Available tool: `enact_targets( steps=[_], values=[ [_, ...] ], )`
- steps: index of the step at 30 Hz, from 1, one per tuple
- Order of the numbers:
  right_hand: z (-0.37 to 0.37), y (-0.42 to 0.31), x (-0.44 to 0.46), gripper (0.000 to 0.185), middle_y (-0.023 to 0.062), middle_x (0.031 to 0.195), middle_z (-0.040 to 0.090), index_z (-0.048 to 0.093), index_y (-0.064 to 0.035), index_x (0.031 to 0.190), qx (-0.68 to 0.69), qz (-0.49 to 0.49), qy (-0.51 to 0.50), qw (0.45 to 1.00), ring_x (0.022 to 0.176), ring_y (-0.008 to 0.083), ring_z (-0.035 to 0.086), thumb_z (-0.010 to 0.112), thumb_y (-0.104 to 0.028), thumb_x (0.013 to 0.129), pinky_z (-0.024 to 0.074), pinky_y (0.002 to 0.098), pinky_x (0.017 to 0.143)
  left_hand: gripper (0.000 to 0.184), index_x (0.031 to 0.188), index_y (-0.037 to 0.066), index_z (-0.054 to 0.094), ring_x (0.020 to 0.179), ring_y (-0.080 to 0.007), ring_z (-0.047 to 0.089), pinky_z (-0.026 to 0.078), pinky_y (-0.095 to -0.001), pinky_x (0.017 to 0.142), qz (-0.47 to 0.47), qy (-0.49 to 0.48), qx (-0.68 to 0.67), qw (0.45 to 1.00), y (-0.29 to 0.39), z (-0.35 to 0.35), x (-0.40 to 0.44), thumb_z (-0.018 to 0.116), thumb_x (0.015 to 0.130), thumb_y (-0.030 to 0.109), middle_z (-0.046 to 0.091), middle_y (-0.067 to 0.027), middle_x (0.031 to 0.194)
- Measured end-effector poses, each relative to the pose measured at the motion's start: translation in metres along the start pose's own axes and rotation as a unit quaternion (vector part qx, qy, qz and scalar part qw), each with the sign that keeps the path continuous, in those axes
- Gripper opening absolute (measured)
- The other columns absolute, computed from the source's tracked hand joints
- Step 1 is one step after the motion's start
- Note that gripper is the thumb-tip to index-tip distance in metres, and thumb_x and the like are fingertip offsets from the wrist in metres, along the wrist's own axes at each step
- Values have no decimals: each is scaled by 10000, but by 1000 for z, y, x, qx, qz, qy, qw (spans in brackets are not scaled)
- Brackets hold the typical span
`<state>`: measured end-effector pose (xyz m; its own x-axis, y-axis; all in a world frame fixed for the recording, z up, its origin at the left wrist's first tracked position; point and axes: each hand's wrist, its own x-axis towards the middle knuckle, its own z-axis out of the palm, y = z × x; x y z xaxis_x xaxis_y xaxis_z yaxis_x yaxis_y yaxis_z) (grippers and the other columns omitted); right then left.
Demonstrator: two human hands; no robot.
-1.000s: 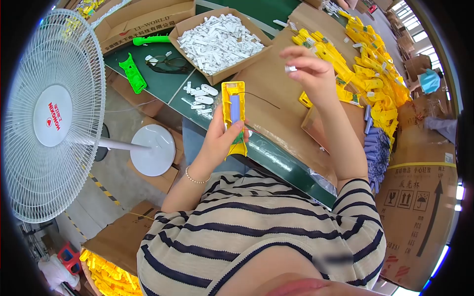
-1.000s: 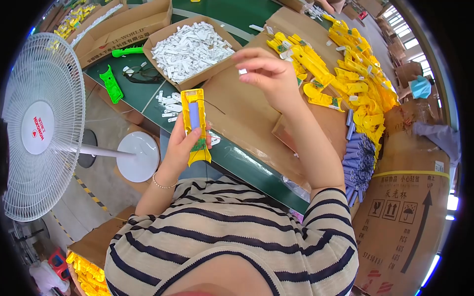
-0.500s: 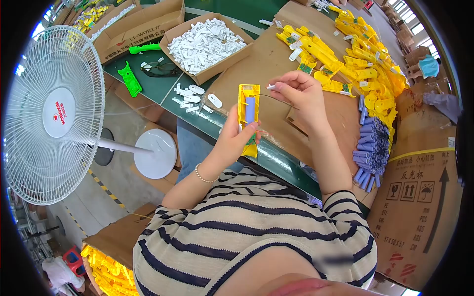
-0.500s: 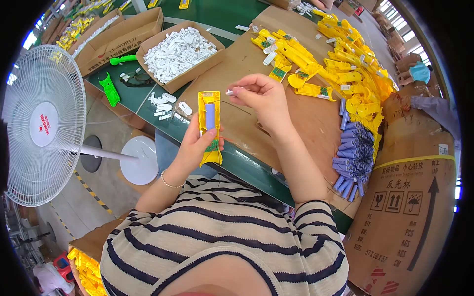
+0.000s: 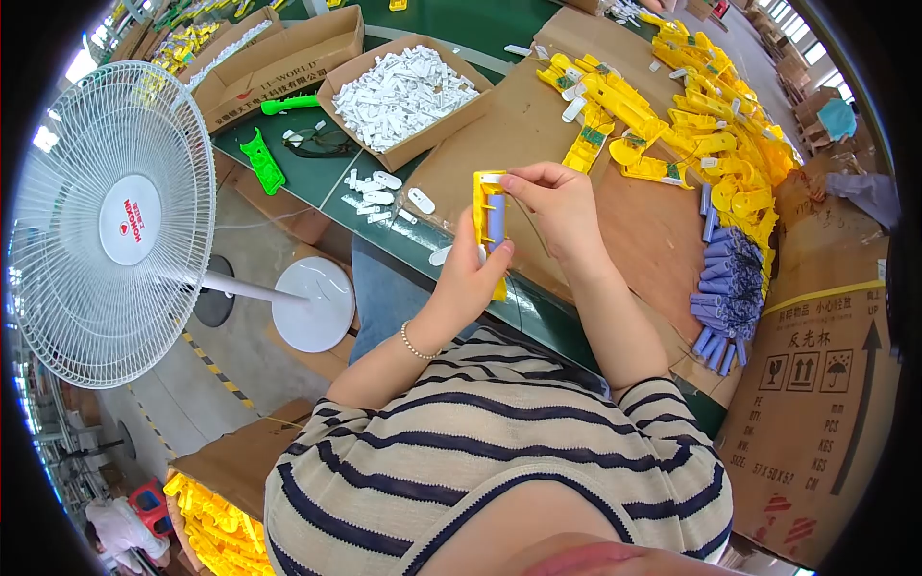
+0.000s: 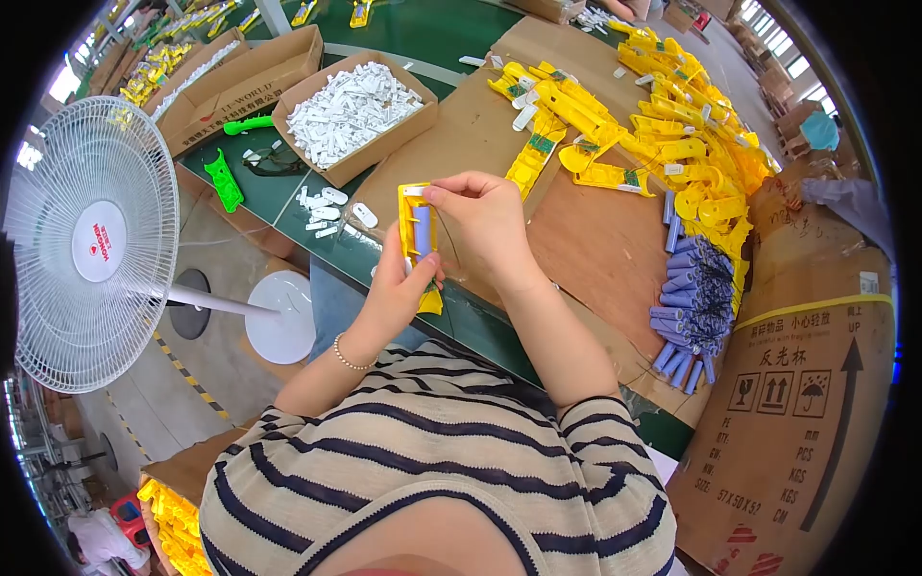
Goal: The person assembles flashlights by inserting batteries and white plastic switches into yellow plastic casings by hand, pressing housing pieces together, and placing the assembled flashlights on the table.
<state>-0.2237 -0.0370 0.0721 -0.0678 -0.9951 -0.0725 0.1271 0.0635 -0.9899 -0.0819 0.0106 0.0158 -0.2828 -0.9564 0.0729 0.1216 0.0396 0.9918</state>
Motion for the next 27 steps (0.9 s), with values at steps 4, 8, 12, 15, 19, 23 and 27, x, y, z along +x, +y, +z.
enact_targets(
  steps=[4, 8, 12, 15, 19, 23, 27],
  values=[
    [3, -6, -1, 93, 60, 788, 663, 686, 34, 886, -2, 10, 4, 1000, 729, 94, 607, 710, -17, 812, 481, 216, 681, 492, 1330, 44, 287, 787, -124, 559, 498, -276, 714, 2, -25, 22, 999, -2, -3, 1, 532, 904, 20, 512, -66, 980],
    [-11, -1, 11, 140, 64, 823, 670, 684, 15, 919, -182, -57, -55, 980, 771, 84, 605, 726, -36, 795, 477, 215, 703, 508, 1318, 43, 297, 774, -124, 561, 507, -282, 691, 0, -55, 34, 998, 0, -8, 1, 553, 880, 4, 519, -71, 970],
    [-18, -16, 22, 175, 43, 821, 656, 669, -12, 974, -364, -156, -106, 912, 755, 71, 579, 703, -80, 816, 470, 225, 670, 514, 1297, 42, 318, 775, -127, 569, 514, -291, 676, -28, -100, -7, 995, 5, -16, 1, 576, 854, 0, 525, -72, 965],
    [-24, -31, 34, 177, 33, 814, 638, 655, -20, 1005, -323, -88, -300, 893, 718, 73, 563, 663, -99, 847, 466, 233, 641, 531, 1327, 24, 329, 857, -150, 585, 512, -301, 745, -111, -171, -55, 977, 18, -29, 3, 583, 860, 38, 536, -93, 1033],
    [-43, -56, 67, 178, 41, 823, 625, 635, -22, 1038, -373, -21, -357, 856, 693, 94, 588, 623, -87, 872, 493, 227, 622, 636, 1432, 8, 280, 1220, -215, 478, 419, -342, 975, -18, -148, -166, 975, 4, -52, 7, 583, 892, 151, 471, -142, 1314],
    [-68, -76, 120, 173, 83, 847, 632, 606, 47, 993, -305, 39, -195, 931, 642, 140, 644, 589, -88, 886, 547, 244, 614, 553, 1377, -39, 360, 1279, -273, 407, 329, -408, 1071, 196, 222, -33, 955, -28, -94, 18, 520, 872, 121, 392, -163, 1384],
    [-97, -48, 243, 160, 144, 924, 590, 547, 83, 987, -58, 117, -40, 991, 815, 239, 650, 574, -32, 878, 586, 303, 753, 492, 1275, -51, 437, 1254, -355, 398, 319, -445, 1061, 253, 277, 311, 873, -46, -107, 20, 541, 821, 106, 406, -220, 1330]
  ],
)
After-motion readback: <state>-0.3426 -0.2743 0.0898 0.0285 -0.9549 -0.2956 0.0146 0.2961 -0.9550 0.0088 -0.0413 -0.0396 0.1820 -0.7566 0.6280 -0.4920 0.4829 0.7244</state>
